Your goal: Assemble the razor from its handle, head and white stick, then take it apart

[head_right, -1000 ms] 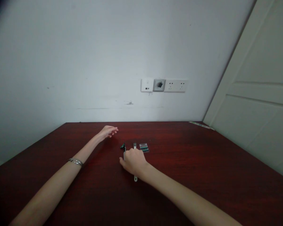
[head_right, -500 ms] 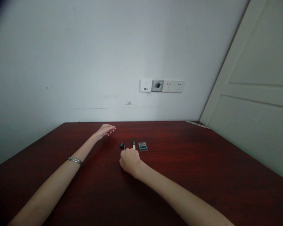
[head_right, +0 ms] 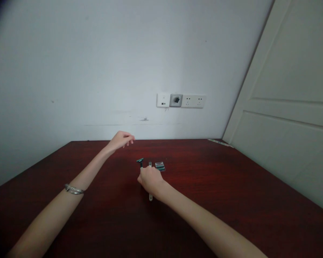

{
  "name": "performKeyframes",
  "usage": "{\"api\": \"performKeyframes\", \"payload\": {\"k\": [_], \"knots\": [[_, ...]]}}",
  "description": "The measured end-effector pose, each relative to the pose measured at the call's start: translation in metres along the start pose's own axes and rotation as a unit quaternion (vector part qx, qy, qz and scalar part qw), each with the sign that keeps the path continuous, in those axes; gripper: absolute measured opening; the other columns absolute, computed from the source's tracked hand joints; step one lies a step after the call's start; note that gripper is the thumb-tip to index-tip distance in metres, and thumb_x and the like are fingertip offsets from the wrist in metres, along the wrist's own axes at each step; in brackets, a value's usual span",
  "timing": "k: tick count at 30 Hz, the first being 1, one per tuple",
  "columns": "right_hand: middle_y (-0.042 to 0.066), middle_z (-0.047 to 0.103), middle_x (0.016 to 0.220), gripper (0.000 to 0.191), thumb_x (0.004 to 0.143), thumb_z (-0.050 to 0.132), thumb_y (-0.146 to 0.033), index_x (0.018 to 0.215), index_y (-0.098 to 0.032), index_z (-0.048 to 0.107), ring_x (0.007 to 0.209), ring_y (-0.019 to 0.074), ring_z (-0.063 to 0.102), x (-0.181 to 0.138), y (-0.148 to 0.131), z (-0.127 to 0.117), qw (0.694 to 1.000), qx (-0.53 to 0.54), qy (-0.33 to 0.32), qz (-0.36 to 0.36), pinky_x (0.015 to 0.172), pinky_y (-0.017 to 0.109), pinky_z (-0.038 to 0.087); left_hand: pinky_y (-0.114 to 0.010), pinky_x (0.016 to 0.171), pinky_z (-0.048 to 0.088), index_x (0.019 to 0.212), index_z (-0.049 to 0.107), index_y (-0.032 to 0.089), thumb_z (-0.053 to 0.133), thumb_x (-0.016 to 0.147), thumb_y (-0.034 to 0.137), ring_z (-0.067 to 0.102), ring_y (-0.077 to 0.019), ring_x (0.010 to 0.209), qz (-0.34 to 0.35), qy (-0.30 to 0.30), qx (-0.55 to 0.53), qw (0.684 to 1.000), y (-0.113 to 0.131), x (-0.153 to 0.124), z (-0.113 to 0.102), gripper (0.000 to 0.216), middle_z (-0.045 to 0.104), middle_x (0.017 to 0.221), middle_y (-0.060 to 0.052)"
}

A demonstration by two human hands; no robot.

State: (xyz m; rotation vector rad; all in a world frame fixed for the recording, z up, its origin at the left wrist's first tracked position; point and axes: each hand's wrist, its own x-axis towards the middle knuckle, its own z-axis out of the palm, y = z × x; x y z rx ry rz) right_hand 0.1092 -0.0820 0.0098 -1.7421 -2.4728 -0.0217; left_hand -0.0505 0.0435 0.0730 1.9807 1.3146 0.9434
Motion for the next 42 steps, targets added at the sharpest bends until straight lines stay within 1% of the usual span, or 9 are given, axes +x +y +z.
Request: {"api": "performKeyframes", "payload": {"k": [3,5,8,11,16,22,28,35,42], "knots": [[0.016,0.069,0.085,0.032,0.088,0.040,-0.031,0.090,-0.012,0.066,0.081,0.0253,0.067,-0.011,0.032,-0.005,0.999,0.005,0.029,0.027,0.068,0.030,0.048,-0.019,0.045,0.035,0.074,0.068,0.012,0.048,0.074,0.028,0.051,-0.0092,0.050,0.051,-0.015,0.066,0.996,0.025,-0.018,0.012,0.025,0.065,0.064,-0.005],[0.015,0.069,0.084,0.035,0.089,0.039,-0.036,0.087,-0.013,0.065,0.079,0.0243,0.067,-0.017,0.063,-0.005,0.998,0.010,0.030,0.063,0.066,0.027,0.046,-0.020,0.047,0.035,0.071,0.068,0.014,0.049,0.074,0.030,0.054,-0.0112,0.052,0.042,-0.037,0.112,0.992,0.029,-0.028,0.023,0.025,0.066,0.063,-0.004],[0.016,0.068,0.084,0.037,0.089,0.037,-0.035,0.081,-0.013,0.065,0.081,0.0251,0.066,-0.027,0.118,-0.001,0.990,0.007,0.037,0.138,0.066,0.027,0.042,-0.022,0.050,0.036,0.067,0.068,0.016,0.052,0.073,0.032,0.057,-0.0135,0.055,0.013,-0.085,0.161,0.983,0.022,-0.039,0.039,0.024,0.067,0.062,-0.004],[0.017,0.068,0.083,0.040,0.090,0.035,-0.036,0.078,-0.012,0.064,0.080,0.0246,0.066,-0.036,0.169,0.005,0.981,0.023,0.019,0.191,0.064,0.026,0.039,-0.024,0.056,0.039,0.064,0.068,0.018,0.055,0.072,0.032,0.060,-0.0155,0.059,-0.016,-0.112,0.204,0.972,0.011,-0.049,0.056,0.021,0.068,0.062,-0.003],[0.017,0.068,0.082,0.040,0.090,0.037,-0.036,0.078,-0.010,0.065,0.073,0.0215,0.065,-0.053,0.224,0.006,0.972,0.042,-0.003,0.230,0.060,0.025,0.037,-0.025,0.060,0.041,0.062,0.067,0.018,0.057,0.072,0.039,0.062,-0.0180,0.065,-0.036,-0.148,0.246,0.957,0.003,-0.065,0.080,0.025,0.068,0.066,-0.005],[0.015,0.068,0.075,0.038,0.090,0.039,-0.033,0.078,-0.007,0.065,0.057,0.0165,0.062,-0.062,0.249,0.004,0.972,0.068,-0.058,0.218,0.054,0.024,0.037,-0.028,0.062,0.043,0.069,0.067,0.021,0.058,0.070,0.046,0.064,-0.0225,0.074,-0.034,-0.166,0.287,0.943,0.008,-0.075,0.094,0.026,0.069,0.079,-0.006],[0.014,0.067,0.074,0.038,0.089,0.040,-0.034,0.078,-0.008,0.065,0.054,0.0151,0.061,-0.064,0.259,0.009,0.974,0.064,-0.069,0.205,0.053,0.024,0.037,-0.029,0.061,0.043,0.069,0.065,0.020,0.059,0.067,0.051,0.064,-0.0244,0.075,-0.036,-0.191,0.299,0.934,0.010,-0.077,0.100,0.032,0.069,0.082,-0.007],[0.015,0.067,0.076,0.035,0.086,0.046,-0.038,0.072,-0.011,0.064,0.066,0.0198,0.064,-0.061,0.261,0.011,0.975,0.045,-0.064,0.210,0.056,0.025,0.037,-0.028,0.062,0.043,0.066,0.066,0.021,0.058,0.068,0.042,0.065,-0.0233,0.076,-0.040,-0.149,0.300,0.941,0.009,-0.078,0.106,0.023,0.069,0.079,-0.007],[0.013,0.067,0.071,0.040,0.087,0.043,-0.044,0.074,-0.011,0.063,0.056,0.0162,0.061,-0.065,0.257,0.007,0.973,0.064,-0.058,0.214,0.052,0.024,0.037,-0.027,0.064,0.044,0.064,0.067,0.020,0.061,0.065,0.039,0.065,-0.0230,0.077,-0.055,-0.142,0.298,0.942,0.010,-0.079,0.110,0.020,0.070,0.079,-0.007]]}}
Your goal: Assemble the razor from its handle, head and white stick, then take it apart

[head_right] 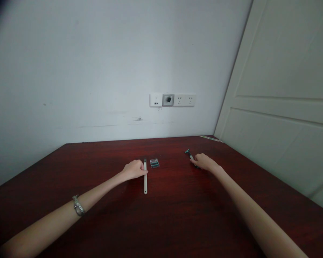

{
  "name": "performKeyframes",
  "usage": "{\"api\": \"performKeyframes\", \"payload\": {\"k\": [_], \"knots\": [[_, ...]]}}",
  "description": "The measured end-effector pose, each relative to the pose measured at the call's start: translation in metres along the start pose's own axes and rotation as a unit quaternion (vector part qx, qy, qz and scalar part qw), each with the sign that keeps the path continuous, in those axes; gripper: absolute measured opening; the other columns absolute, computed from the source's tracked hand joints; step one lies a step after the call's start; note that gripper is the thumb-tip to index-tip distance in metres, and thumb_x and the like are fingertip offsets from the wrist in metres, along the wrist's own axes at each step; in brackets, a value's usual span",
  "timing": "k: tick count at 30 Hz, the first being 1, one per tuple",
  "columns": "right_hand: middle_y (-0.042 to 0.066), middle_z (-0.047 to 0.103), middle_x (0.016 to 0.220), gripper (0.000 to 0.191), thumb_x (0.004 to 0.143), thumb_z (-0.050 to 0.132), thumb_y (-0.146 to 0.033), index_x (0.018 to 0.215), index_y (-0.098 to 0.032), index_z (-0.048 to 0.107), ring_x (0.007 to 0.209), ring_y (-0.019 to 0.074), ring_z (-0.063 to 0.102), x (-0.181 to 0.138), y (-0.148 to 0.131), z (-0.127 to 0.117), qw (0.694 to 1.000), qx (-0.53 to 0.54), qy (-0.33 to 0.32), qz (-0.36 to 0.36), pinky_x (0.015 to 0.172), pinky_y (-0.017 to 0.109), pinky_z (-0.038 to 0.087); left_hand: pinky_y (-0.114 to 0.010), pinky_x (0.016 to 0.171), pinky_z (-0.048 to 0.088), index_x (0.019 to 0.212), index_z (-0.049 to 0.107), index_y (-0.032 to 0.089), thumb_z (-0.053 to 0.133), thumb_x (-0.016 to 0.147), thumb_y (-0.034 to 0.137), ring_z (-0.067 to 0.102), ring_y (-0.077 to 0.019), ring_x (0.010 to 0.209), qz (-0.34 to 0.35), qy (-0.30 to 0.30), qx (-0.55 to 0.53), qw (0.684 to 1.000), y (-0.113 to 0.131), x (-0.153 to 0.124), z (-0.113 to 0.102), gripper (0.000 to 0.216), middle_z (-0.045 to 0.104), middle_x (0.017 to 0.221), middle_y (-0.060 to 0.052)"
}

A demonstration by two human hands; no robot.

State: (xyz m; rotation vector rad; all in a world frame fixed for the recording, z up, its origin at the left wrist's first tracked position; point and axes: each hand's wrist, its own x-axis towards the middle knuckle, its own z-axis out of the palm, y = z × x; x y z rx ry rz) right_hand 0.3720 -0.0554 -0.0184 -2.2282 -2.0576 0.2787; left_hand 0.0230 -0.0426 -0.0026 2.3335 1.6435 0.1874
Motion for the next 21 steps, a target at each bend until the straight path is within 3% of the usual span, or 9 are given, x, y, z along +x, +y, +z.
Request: {"api": "performKeyframes", "payload": {"k": [4,12,21], "knots": [[0.011,0.065,0.062,0.046,0.089,0.038,-0.047,0.074,-0.011,0.063,0.050,0.0158,0.059,-0.004,-0.002,-0.006,0.999,0.028,0.006,0.014,0.049,0.023,0.037,-0.029,0.063,0.045,0.065,0.067,0.021,0.059,0.067,0.041,0.065,-0.0236,0.076,0.009,-0.005,0.010,1.000,-0.003,0.001,0.002,0.022,0.070,0.079,-0.008],[0.010,0.065,0.065,0.042,0.088,0.040,-0.044,0.066,-0.015,0.062,0.062,0.0181,0.061,-0.003,-0.008,-0.007,0.998,0.011,0.061,-0.031,0.055,0.024,0.036,-0.030,0.066,0.046,0.070,0.066,0.020,0.056,0.070,0.046,0.065,-0.0256,0.079,0.016,-0.015,0.031,0.999,-0.004,0.003,0.011,0.028,0.069,0.077,-0.010],[0.008,0.065,0.065,0.041,0.086,0.042,-0.045,0.066,-0.015,0.062,0.060,0.0176,0.060,-0.022,-0.055,-0.011,0.992,0.015,0.084,-0.091,0.056,0.024,0.036,-0.031,0.066,0.047,0.074,0.064,0.018,0.053,0.071,0.040,0.065,-0.0272,0.082,0.012,-0.017,0.025,0.999,-0.002,0.004,0.016,0.025,0.069,0.081,-0.012]]}}
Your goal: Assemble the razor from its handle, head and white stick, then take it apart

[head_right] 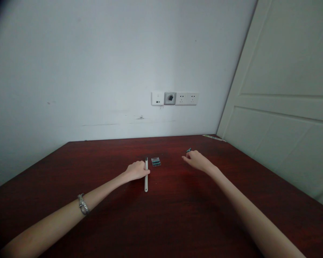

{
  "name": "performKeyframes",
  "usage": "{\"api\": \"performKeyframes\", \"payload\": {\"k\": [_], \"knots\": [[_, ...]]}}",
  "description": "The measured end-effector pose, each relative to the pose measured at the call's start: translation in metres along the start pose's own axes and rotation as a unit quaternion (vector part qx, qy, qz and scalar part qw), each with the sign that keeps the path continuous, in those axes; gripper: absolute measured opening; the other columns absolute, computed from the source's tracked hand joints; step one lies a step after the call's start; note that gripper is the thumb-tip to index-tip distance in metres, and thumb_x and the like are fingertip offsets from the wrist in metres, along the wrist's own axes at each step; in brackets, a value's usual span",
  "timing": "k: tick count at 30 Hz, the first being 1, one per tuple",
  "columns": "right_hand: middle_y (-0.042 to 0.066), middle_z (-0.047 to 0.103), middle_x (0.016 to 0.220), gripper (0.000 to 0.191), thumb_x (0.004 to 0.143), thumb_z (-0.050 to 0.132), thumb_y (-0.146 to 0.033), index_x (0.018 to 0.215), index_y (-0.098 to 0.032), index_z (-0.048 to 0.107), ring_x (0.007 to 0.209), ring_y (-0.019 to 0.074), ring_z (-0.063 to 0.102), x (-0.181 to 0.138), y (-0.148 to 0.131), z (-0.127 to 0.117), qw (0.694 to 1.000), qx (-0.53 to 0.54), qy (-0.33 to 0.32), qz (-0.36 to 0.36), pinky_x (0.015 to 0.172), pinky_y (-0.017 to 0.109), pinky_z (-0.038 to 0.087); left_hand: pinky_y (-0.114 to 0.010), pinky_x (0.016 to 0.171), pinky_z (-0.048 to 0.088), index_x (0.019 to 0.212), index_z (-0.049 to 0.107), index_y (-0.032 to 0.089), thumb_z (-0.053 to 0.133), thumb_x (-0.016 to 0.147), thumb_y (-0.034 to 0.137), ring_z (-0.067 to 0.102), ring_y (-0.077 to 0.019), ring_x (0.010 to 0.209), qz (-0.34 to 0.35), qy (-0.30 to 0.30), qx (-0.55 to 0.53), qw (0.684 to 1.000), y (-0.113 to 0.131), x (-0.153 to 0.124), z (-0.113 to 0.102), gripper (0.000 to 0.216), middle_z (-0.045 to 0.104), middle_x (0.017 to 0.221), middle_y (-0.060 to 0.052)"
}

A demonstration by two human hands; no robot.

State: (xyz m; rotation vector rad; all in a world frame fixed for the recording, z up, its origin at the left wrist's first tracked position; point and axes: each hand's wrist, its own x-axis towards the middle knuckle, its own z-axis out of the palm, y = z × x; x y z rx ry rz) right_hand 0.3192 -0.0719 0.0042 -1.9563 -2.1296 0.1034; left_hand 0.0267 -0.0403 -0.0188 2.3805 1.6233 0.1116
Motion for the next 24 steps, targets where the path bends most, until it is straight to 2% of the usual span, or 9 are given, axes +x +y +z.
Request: {"api": "performKeyframes", "payload": {"k": [10,14,18,24], "knots": [[0.006,0.064,0.065,0.041,0.087,0.041,-0.044,0.062,-0.017,0.061,0.059,0.0149,0.056,-0.015,-0.057,-0.007,0.996,0.018,0.011,-0.088,0.056,0.025,0.033,-0.029,0.057,0.044,0.068,0.063,0.015,0.057,0.068,0.036,0.065,-0.0276,0.075,-0.026,0.007,-0.055,0.998,-0.005,0.006,-0.003,0.022,0.068,0.078,-0.015],[0.003,0.062,0.060,0.043,0.087,0.041,-0.045,0.060,-0.016,0.059,0.054,0.0124,0.052,-0.027,-0.087,-0.006,0.990,0.085,-0.013,-0.110,0.052,0.023,0.030,-0.027,0.057,0.042,0.065,0.064,0.014,0.057,0.069,0.035,0.065,-0.0236,0.071,0.004,0.052,-0.083,0.995,0.001,0.008,-0.016,0.022,0.068,0.075,-0.014],[0.001,0.059,0.056,0.045,0.087,0.041,-0.047,0.060,-0.015,0.058,0.051,0.0107,0.050,-0.039,-0.117,-0.001,0.983,0.138,-0.017,-0.118,0.048,0.023,0.027,-0.025,0.059,0.041,0.063,0.065,0.013,0.055,0.072,0.034,0.063,-0.0194,0.065,0.029,0.111,-0.095,0.989,0.018,0.008,-0.036,0.025,0.067,0.068,-0.011],[0.005,0.062,0.058,0.044,0.085,0.044,-0.049,0.060,-0.017,0.060,0.054,0.0150,0.056,-0.041,-0.136,0.005,0.994,0.072,0.047,-0.068,0.050,0.025,0.029,-0.026,0.061,0.042,0.063,0.067,0.015,0.055,0.072,0.028,0.060,-0.0177,0.063,0.069,0.176,-0.125,0.974,0.046,0.012,-0.046,0.020,0.066,0.065,-0.008]]}}
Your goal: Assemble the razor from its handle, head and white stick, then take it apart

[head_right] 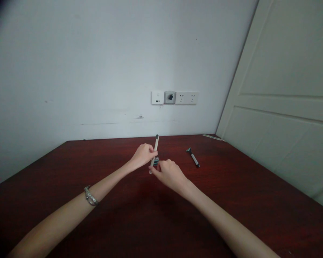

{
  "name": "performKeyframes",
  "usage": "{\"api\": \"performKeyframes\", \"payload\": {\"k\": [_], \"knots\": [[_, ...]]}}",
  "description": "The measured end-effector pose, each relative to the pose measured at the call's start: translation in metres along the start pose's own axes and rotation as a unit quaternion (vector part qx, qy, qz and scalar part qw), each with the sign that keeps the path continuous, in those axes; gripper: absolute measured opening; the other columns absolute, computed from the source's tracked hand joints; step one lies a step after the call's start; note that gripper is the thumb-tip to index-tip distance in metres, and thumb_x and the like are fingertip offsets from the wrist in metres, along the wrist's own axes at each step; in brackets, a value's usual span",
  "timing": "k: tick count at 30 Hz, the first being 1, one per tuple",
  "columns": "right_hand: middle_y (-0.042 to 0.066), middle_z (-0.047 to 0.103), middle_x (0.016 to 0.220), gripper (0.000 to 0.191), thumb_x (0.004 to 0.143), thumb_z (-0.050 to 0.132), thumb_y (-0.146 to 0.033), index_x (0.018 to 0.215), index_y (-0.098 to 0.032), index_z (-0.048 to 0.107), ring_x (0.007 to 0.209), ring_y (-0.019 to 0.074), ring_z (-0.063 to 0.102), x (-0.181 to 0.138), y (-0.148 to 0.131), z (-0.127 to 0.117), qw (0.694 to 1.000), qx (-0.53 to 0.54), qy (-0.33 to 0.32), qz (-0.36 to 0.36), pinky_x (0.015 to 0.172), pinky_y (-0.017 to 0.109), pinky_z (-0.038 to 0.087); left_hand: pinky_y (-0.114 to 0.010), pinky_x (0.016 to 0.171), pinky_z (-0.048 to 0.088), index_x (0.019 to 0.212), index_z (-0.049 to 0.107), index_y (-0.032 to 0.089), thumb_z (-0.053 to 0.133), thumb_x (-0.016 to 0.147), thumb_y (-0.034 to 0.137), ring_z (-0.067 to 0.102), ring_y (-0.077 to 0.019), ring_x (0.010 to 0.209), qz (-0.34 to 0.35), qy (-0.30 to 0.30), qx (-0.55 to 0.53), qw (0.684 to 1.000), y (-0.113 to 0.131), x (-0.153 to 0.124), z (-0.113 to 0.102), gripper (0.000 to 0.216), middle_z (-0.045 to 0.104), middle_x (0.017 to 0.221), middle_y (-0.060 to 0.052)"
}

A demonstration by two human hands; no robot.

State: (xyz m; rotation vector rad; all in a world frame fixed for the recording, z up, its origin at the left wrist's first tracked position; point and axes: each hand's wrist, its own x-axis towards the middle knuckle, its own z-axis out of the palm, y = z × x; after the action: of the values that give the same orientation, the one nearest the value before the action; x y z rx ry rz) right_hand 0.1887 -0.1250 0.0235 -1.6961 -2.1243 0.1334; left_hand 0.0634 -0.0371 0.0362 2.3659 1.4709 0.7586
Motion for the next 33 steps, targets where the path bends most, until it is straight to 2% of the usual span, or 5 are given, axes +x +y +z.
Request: {"api": "performKeyframes", "payload": {"k": [7,11,22,28,33], "knots": [[0.013,0.068,0.075,0.035,0.085,0.045,-0.041,0.075,-0.015,0.067,0.073,0.0256,0.066,0.005,0.001,-0.003,0.994,-0.101,0.007,0.046,0.061,0.029,0.041,-0.026,0.060,0.041,0.059,0.065,0.016,0.056,0.073,0.031,0.059,-0.0167,0.059,0.014,0.027,-0.045,0.999,0.016,0.008,0.013,0.023,0.064,0.061,-0.006],[0.016,0.068,0.080,0.036,0.088,0.041,-0.036,0.083,-0.012,0.066,0.077,0.0273,0.066,0.001,0.001,-0.007,0.985,-0.160,0.016,0.057,0.064,0.031,0.045,-0.025,0.059,0.041,0.057,0.064,0.015,0.056,0.074,0.033,0.058,-0.0159,0.057,0.010,0.027,-0.074,0.997,0.020,0.013,0.018,0.026,0.062,0.057,-0.006],[0.018,0.067,0.073,0.036,0.092,0.030,-0.023,0.081,-0.008,0.061,0.069,0.0281,0.068,0.005,0.017,-0.013,0.963,-0.255,0.055,0.063,0.053,0.029,0.047,-0.024,0.053,0.035,0.059,0.065,0.014,0.060,0.074,0.035,0.053,-0.0126,0.053,0.031,0.076,-0.185,0.979,0.032,0.037,0.042,0.026,0.060,0.054,-0.003],[0.014,0.068,0.072,0.034,0.092,0.032,-0.029,0.080,-0.012,0.059,0.066,0.0257,0.067,-0.004,0.055,-0.025,0.965,-0.239,0.063,0.088,0.053,0.027,0.041,-0.023,0.054,0.034,0.061,0.065,0.012,0.055,0.078,0.037,0.049,-0.0107,0.052,0.101,0.072,-0.238,0.963,0.042,0.046,0.051,0.032,0.061,0.057,-0.002],[0.011,0.067,0.068,0.038,0.091,0.034,-0.036,0.071,-0.016,0.060,0.063,0.0218,0.066,-0.023,0.126,-0.039,0.971,-0.186,0.051,0.143,0.053,0.026,0.036,-0.024,0.053,0.032,0.059,0.064,0.012,0.049,0.080,0.040,0.047,-0.0111,0.050,0.106,0.065,-0.230,0.965,0.030,0.053,0.048,0.038,0.057,0.052,-0.001]]}}
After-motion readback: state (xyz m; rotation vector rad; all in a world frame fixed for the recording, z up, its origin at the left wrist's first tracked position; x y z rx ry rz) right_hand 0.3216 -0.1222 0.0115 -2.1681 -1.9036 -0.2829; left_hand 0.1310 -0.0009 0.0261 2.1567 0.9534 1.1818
